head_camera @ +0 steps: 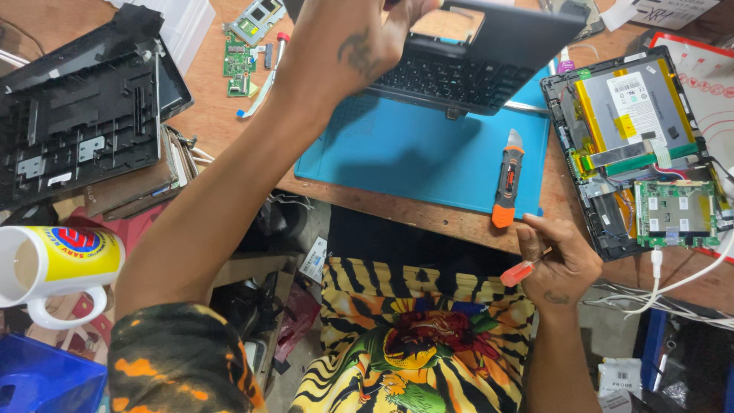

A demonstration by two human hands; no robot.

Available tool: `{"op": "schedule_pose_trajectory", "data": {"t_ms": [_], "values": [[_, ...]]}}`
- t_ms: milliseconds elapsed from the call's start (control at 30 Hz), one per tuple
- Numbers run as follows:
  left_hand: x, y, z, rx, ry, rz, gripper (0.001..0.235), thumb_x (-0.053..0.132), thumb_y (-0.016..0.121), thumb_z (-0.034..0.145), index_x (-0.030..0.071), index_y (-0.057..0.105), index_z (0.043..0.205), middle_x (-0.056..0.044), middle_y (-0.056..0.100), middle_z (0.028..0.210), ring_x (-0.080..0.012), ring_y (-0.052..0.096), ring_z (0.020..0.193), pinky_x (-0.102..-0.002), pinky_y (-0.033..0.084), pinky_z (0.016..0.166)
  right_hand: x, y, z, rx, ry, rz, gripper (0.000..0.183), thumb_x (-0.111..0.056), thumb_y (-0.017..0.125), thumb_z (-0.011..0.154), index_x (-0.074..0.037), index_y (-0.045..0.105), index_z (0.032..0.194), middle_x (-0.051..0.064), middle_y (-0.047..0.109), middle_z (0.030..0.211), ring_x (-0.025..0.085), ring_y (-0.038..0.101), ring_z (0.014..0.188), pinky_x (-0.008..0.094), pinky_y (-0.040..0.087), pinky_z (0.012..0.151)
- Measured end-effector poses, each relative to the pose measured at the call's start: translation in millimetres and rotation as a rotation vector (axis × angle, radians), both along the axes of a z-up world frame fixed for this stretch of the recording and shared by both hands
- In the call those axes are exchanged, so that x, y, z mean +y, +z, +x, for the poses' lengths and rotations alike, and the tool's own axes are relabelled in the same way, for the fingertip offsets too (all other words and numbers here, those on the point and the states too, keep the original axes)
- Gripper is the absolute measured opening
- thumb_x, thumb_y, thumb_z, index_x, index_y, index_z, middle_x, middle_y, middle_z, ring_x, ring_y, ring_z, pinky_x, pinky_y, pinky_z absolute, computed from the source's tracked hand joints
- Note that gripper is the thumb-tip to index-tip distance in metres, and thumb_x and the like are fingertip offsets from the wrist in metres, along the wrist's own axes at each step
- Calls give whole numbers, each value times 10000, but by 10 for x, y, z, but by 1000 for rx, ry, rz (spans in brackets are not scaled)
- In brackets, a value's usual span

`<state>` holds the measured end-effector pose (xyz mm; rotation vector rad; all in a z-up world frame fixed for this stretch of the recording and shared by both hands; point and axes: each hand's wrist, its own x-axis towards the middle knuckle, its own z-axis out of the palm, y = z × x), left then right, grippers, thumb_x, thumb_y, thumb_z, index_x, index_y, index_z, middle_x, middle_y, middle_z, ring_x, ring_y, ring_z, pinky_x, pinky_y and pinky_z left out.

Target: The person uses a screwdriver to remove screws from the back of a disassembled laptop. They then use a utility knife to pry open a section of the laptop casing. The person continues to remove screws and manipulate internal components.

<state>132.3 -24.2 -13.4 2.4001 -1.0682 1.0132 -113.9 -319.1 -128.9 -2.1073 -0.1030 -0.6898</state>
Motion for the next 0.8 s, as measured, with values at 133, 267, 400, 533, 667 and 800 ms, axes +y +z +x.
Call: {"op": "schedule_pose_trajectory", "data": {"t_ms": [133, 267, 400, 533, 667, 800], "values": [[138, 285, -557, 256, -201, -151, 99, 139, 728, 1018, 46, 722, 983, -118, 719, 983, -344, 658, 939, -463, 480, 904, -20, -32, 10, 6, 23, 92, 148, -56, 789, 1034, -1, 716, 1151, 29, 645, 815, 54, 574, 700, 180, 415, 601], [206, 444, -1083, 501, -134, -90, 119, 141, 769, 951, 48, 739, 1019, -127, 715, 966, -344, 615, 914, -444, 453, 876, -51, -67, -8, 0, -1, 130, 122, -74, 782, 1064, 12, 723, 1127, 14, 641, 835, 35, 559, 718, 168, 400, 614], [318, 411, -1423, 598, -169, -13, 112, 113, 762, 889, 48, 717, 969, -102, 707, 907, -296, 626, 868, -434, 445, 873, -96, -72, -46, -6, -38, 168, 129, -99, 775, 1080, 18, 731, 1111, -11, 616, 796, 11, 495, 673, 147, 339, 601], [360, 155, -1639, 680, -186, 146, 161, 126, 766, 843, 54, 694, 968, -94, 678, 895, -283, 631, 862, -429, 443, 861, -127, -40, -63, -39, -40, 244, 142, -106, 781, 1094, 24, 727, 1109, -32, 592, 780, 6, 476, 660, 148, 324, 596], [308, -183, -1755, 668, -194, 188, 235, 153, 781, 776, 60, 670, 961, -89, 650, 884, -296, 622, 907, -437, 444, 874, -100, 47, -103, -22, -74, 259, 143, -110, 772, 1089, 25, 724, 1089, -40, 582, 784, 1, 449, 658, 153, 298, 595], [274, -433, -1787, 689, -221, 219, 255, 139, 767, 793, 51, 649, 1001, -91, 622, 898, -293, 601, 915, -423, 450, 860, -19, 126, -121, 29, -102, 261, 128, -117, 761, 1068, -3, 735, 1120, -48, 582, 786, -6, 444, 667, 151, 287, 585]]}}
